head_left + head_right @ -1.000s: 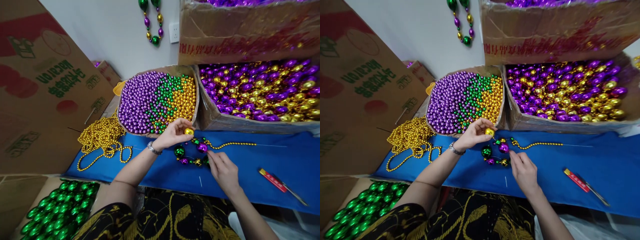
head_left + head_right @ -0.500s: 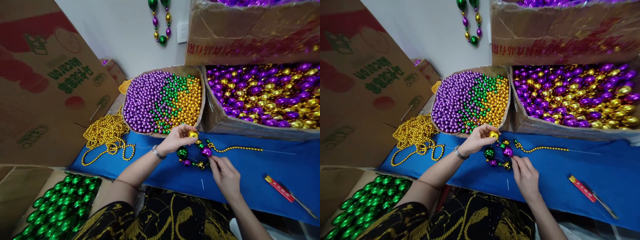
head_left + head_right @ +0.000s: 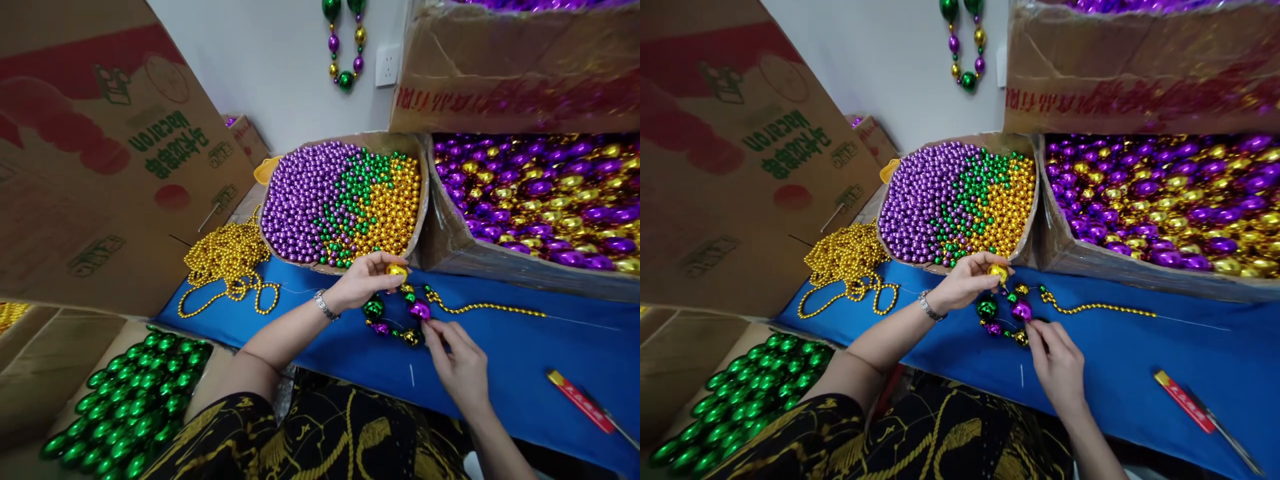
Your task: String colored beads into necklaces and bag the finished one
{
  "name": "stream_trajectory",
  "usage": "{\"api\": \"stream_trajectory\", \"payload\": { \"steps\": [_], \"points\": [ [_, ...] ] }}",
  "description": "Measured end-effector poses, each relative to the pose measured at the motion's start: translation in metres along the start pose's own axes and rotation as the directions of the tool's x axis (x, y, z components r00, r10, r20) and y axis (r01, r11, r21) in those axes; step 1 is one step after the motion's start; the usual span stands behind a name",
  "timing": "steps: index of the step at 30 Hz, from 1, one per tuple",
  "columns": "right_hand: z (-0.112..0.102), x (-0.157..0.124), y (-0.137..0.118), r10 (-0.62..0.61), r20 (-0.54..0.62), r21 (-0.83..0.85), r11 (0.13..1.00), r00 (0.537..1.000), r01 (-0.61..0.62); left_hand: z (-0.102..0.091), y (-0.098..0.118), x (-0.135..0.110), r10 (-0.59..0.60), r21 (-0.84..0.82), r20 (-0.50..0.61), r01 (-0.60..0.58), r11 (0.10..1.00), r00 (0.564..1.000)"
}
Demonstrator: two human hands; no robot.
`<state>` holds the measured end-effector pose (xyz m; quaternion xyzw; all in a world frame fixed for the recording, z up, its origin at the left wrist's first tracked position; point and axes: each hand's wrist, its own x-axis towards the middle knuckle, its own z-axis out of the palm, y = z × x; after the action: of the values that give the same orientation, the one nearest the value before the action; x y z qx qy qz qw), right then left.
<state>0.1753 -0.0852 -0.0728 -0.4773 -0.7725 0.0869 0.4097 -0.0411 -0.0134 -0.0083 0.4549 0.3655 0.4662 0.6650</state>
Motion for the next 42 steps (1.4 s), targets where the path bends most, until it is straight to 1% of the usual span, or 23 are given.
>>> {"api": "stream_trajectory", "payload": {
  "steps": [4, 7, 9, 12, 15, 17, 21, 23, 26, 28, 30, 32, 34, 38, 40, 42],
  "points": [
    [0.001, 0.001, -0.002, -0.022, -0.070, -0.036, 0.999, 0.997, 0.019, 0.000, 0.003, -0.002, 0.050, 0.015, 0.026, -0.051, 0.999, 0.998],
    [0.001, 0.002, -0.002, 0.007, -0.035, 0.030, 1.000, 0.999, -0.006, 0.000, 0.005, -0.004, 0.024, -0.063, 0.082, -0.019, 0.998, 0.996],
    [0.001, 0.002, -0.002, 0.015, -0.021, 0.059, 0.998, 1.000, -0.013, 0.001, 0.005, -0.005, 0.010, -0.114, 0.090, 0.001, 0.993, 0.996],
    [0.000, 0.002, -0.001, -0.006, -0.018, 0.062, 0.998, 1.000, 0.007, 0.002, 0.004, -0.005, 0.014, -0.154, 0.075, -0.002, 0.988, 0.997],
    [0.000, 0.003, -0.003, -0.007, -0.056, 0.022, 1.000, 0.998, 0.008, 0.004, 0.004, -0.006, 0.006, -0.167, 0.069, 0.006, 0.986, 0.998],
    [-0.001, 0.003, -0.005, 0.014, -0.073, 0.005, 1.000, 0.997, -0.014, 0.005, 0.004, -0.006, 0.014, -0.174, 0.056, -0.004, 0.985, 0.998],
    [-0.001, 0.003, -0.010, 0.069, -0.038, 0.033, 0.997, 0.997, -0.067, 0.006, 0.003, -0.006, 0.027, -0.214, 0.014, -0.024, 0.977, 1.000],
    [-0.001, 0.001, -0.010, 0.038, -0.065, -0.012, 0.999, 0.997, -0.039, 0.005, 0.001, -0.006, 0.031, -0.216, -0.004, -0.031, 0.976, 1.000],
    [0.000, -0.001, -0.008, -0.035, -0.121, -0.088, 0.996, 0.992, 0.025, 0.005, -0.002, -0.007, 0.071, -0.176, -0.037, -0.076, 0.982, 0.997],
    [0.000, -0.001, -0.008, -0.011, -0.108, -0.053, 0.999, 0.994, 0.006, 0.005, -0.003, -0.008, 0.083, -0.167, -0.037, -0.088, 0.982, 0.996],
    [0.000, -0.001, -0.008, 0.044, -0.078, 0.000, 0.999, 0.996, -0.044, 0.005, -0.003, -0.008, 0.066, -0.195, -0.028, -0.071, 0.978, 0.997],
    [0.000, 0.000, -0.008, 0.060, -0.070, 0.014, 0.998, 0.996, -0.059, 0.005, -0.002, -0.009, 0.052, -0.219, -0.026, -0.056, 0.974, 0.998],
    [0.001, -0.001, -0.006, 0.014, -0.089, -0.012, 1.000, 0.996, -0.015, 0.005, -0.002, -0.009, 0.057, -0.209, -0.031, -0.063, 0.976, 0.998],
    [0.003, -0.002, -0.001, -0.105, -0.134, -0.125, 0.988, 0.985, 0.088, 0.004, -0.001, -0.009, 0.061, -0.180, -0.032, -0.066, 0.982, 0.998],
    [0.003, -0.002, 0.000, -0.133, -0.136, -0.150, 0.982, 0.982, 0.112, 0.003, -0.001, -0.010, 0.040, -0.195, -0.029, -0.045, 0.980, 0.999],
    [0.002, -0.002, 0.000, -0.130, -0.134, -0.144, 0.983, 0.982, 0.110, 0.003, 0.000, -0.010, 0.029, -0.204, -0.028, -0.034, 0.978, 0.999]
  ]
}}
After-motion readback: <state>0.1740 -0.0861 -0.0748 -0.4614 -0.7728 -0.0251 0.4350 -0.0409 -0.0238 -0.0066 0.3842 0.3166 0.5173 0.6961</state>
